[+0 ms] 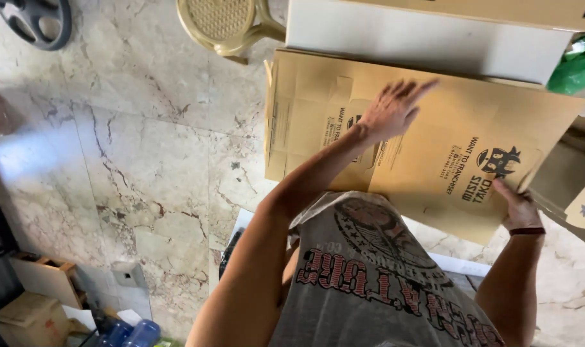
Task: Folding flat cardboard sheets into 3D inserts for packaging
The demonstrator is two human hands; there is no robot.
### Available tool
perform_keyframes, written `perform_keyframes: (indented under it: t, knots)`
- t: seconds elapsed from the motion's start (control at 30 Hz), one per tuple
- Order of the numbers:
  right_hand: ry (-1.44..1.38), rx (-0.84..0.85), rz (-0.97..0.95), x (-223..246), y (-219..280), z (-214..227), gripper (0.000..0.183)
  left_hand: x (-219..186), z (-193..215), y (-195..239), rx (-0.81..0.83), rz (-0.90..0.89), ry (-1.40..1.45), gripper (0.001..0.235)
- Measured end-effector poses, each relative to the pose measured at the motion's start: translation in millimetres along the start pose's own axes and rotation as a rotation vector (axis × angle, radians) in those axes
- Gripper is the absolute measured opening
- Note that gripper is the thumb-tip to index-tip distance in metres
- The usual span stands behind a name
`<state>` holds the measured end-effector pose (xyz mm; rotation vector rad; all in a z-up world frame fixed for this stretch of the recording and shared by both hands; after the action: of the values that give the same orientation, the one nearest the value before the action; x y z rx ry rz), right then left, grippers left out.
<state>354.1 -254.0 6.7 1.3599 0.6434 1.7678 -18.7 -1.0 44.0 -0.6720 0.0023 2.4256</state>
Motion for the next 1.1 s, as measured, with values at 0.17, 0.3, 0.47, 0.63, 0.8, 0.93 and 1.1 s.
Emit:
perform_keyframes:
  t: [0.17, 0.3, 0.47, 0.63, 0.8, 0.93, 1.1]
  knots:
    - [0.271, 0.223, 0.197, -61, -49, 10, 0.047, 7, -2, 158, 0.765, 0.254, 0.830, 0.027]
    - [0.541, -0.290, -0.158, 108, 76, -21, 0.073, 22, 45, 274, 1.043, 0.731, 0.870, 0.035]
    - [0.897, 0.266, 0.385, -33, -23, 11, 0.091, 13, 49, 373, 0.622, 1.517, 1.287, 0.068]
    - [0.931, 0.240, 0.055, 11, 2, -35, 0.086, 32, 4, 392, -0.625, 1.559, 1.634, 0.046]
    - [0.673, 0.061, -0.281, 78, 82, -59, 0.077, 37, 9, 400, -0.927, 1.544, 1.477, 0.025]
    - [0.469, -0.076, -0.143, 63, 82, -40, 0.077, 37, 28, 394, -0.874, 1.547, 1.331, 0.021]
    - [0.122, 0.021, 0.159, 12, 53, -37, 0.060, 92, -47, 427, -0.841, 1.482, 0.860, 0.045]
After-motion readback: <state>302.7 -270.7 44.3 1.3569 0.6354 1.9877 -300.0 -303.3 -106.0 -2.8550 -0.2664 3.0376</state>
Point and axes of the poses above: each hand's wrist, its own y-axis away from the middle knuckle, its own z-axis out of the back of the hand, x = y × z, the point moved 6 cm from there along -y, towards the middle knuckle, and after that the axes turned 5 degrees about -z, right-handed, at the moved point
